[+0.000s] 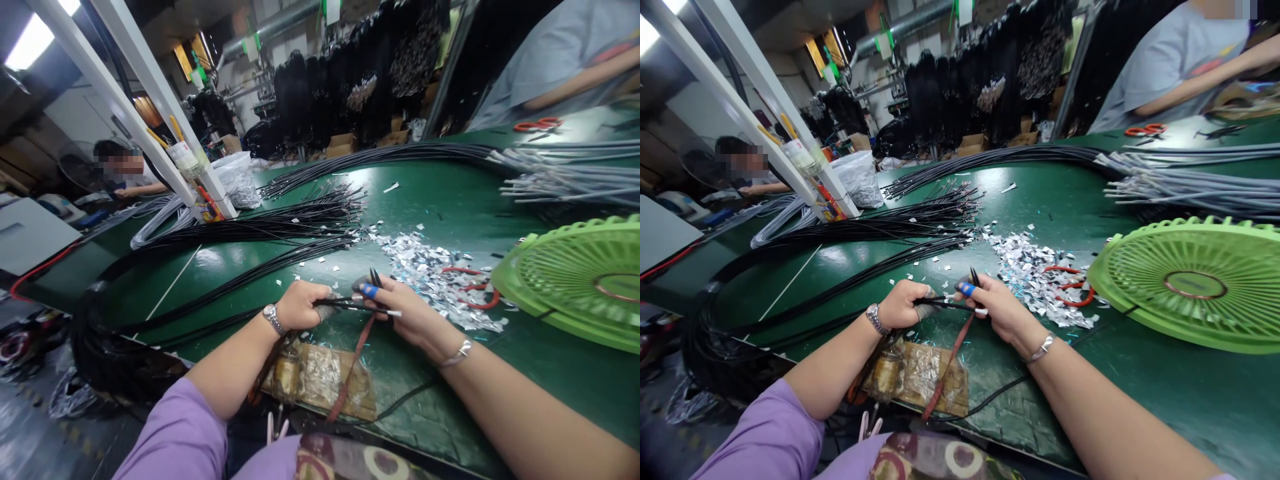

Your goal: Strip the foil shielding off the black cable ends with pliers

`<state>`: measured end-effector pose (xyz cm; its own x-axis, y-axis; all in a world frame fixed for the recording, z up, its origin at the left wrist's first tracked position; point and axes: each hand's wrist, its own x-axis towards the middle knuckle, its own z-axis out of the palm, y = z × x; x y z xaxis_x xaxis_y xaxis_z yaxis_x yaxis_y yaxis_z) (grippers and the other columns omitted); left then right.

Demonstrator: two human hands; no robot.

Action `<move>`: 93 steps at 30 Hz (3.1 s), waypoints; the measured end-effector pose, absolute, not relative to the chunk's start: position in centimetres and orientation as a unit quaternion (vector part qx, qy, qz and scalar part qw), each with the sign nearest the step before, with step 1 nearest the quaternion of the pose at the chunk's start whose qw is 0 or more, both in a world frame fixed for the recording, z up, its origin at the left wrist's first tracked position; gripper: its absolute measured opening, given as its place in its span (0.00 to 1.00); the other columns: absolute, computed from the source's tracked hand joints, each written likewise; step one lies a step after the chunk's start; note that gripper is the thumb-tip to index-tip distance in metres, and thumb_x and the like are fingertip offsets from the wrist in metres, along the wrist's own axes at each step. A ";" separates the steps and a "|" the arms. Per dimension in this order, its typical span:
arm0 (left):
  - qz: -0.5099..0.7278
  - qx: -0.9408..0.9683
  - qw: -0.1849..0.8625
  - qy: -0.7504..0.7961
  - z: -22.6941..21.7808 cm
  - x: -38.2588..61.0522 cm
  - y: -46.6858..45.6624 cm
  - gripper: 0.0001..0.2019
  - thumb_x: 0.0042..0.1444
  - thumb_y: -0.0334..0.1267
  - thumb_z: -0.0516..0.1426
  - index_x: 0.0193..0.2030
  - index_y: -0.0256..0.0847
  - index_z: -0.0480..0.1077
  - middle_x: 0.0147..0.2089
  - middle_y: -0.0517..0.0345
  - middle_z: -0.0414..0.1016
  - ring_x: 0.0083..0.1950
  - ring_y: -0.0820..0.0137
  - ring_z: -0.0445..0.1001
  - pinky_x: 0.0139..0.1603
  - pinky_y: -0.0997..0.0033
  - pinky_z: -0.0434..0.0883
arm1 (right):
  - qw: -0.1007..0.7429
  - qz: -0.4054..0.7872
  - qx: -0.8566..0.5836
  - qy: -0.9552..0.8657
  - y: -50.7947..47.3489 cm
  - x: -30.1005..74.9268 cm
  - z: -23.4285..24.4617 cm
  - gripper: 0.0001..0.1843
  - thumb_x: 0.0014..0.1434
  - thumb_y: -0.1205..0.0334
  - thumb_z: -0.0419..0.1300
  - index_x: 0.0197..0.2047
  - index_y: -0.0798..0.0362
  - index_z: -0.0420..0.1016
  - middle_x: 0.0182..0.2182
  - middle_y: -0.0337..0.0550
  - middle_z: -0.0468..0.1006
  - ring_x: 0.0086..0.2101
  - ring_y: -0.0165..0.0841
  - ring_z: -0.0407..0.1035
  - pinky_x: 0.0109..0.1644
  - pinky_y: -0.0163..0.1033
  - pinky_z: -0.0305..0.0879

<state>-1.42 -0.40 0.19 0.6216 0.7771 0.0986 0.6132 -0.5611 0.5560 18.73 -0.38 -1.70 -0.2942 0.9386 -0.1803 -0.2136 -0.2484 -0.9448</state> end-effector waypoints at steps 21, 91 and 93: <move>0.169 0.903 0.206 0.337 -0.3 -1.6 -0.1 0.07 0.48 0.33 0.54 0.21 0.39 0.62 0.20 0.62 0.62 0.23 0.77 0.57 0.26 0.76 0.53 | 0.320 0.687 -0.384 -0.527 -0.9 19.1 -1.5 0.21 0.36 0.51 0.72 0.26 0.54 0.69 0.17 0.35 0.71 0.16 0.23 0.56 0.16 0.29 0.47; 0.069 0.885 -0.165 0.429 -0.4 0.2 -1.8 0.07 0.48 0.32 0.52 0.34 0.39 0.69 0.29 0.52 0.73 0.29 0.66 0.72 0.25 0.70 0.64 | 0.305 0.376 -0.463 -0.742 -1.3 17.8 -3.0 0.11 0.54 0.62 0.52 0.31 0.51 0.77 0.26 0.43 0.79 0.29 0.40 0.71 0.35 0.42 0.65; 0.072 0.887 -0.167 0.425 -0.5 0.2 -1.8 0.07 0.47 0.32 0.52 0.33 0.39 0.69 0.29 0.52 0.73 0.29 0.66 0.72 0.24 0.70 0.64 | 0.316 0.400 -0.456 -0.730 -1.0 17.8 -3.2 0.11 0.52 0.62 0.53 0.29 0.51 0.77 0.26 0.42 0.79 0.30 0.41 0.71 0.36 0.42 0.65</move>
<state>0.18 -1.79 -0.48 0.6280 0.7301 0.2693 0.7780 -0.5823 -0.2358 17.83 -1.04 -3.20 -0.3845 0.9180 0.0975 0.4126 0.2653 -0.8714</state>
